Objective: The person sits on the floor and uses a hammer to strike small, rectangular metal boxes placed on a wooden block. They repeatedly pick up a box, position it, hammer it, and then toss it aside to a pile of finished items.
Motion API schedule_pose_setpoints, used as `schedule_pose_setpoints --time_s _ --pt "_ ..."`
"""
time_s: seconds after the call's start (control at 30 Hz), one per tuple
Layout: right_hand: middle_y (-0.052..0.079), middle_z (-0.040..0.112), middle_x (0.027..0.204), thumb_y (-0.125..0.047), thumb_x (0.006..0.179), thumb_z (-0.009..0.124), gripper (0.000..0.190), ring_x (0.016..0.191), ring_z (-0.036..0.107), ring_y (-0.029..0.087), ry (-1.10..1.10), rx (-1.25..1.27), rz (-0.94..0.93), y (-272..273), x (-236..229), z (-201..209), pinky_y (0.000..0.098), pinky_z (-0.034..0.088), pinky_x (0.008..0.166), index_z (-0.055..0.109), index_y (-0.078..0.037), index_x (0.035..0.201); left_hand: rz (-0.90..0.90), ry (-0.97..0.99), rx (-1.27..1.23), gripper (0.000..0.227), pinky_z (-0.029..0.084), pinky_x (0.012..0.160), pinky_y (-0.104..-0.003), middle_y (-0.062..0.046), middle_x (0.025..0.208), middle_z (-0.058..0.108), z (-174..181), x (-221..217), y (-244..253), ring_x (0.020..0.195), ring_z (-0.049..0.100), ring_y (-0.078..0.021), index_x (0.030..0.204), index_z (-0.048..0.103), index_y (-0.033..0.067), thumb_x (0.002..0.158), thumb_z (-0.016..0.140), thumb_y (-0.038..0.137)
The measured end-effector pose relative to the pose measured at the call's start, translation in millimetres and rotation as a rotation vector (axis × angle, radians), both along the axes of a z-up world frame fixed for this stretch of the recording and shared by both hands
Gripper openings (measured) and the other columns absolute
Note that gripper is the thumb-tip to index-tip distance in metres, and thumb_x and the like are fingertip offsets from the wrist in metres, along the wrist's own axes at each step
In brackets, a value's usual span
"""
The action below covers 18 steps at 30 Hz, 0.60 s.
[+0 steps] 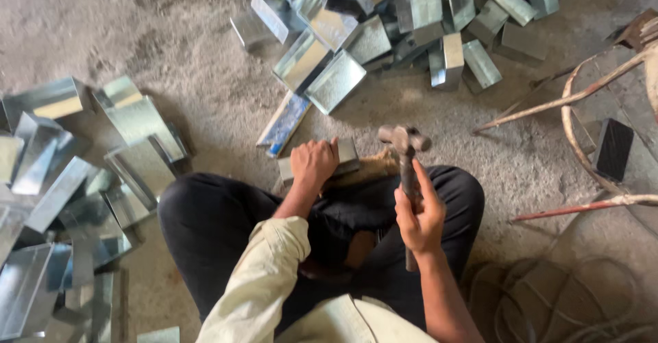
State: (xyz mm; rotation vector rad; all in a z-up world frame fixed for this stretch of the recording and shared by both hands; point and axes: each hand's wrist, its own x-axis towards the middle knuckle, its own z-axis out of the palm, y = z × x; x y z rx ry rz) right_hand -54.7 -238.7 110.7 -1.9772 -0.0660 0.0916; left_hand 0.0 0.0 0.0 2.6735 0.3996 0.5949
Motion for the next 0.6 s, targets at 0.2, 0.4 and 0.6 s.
schedule_pose_setpoints --time_s 0.2,0.4,0.6 --pt "0.011 0.068 0.130 -0.004 0.099 0.062 0.059 0.080 0.068 0.008 -0.484 -0.090 0.343 20.2 9.5 -39.3 0.0247 0.054 0.067 0.046 -0.002 0.156 -0.013 0.158 -0.088 0.056 0.052 0.054 -0.049 -0.019 0.065 0.068 23.9 -2.1 1.8 0.057 0.068 -0.0377 0.059 0.071 0.0075 0.098 0.057 0.045" --pt "0.005 0.058 0.072 -0.007 0.098 0.065 0.060 0.055 0.050 0.005 -0.032 -0.026 0.090 4.9 -22.5 -18.3 0.0222 0.044 0.049 0.051 -0.008 0.156 0.044 0.190 -0.416 0.054 0.049 0.057 -0.048 -0.021 0.061 0.067 39.8 -11.6 16.8 0.060 0.066 -0.0417 0.068 0.075 0.0073 0.097 0.055 0.048" --pt "0.006 0.068 0.090 0.001 0.092 0.061 0.060 0.053 0.055 0.004 -0.126 0.295 0.200 28.1 -37.3 40.9 0.0192 0.045 0.042 0.044 -0.003 0.150 -0.218 -0.358 -0.910 0.057 0.045 0.056 -0.044 -0.017 0.056 0.059 -49.0 -12.0 6.0 0.054 0.060 -0.0369 0.063 0.058 0.0011 0.105 0.042 0.036"
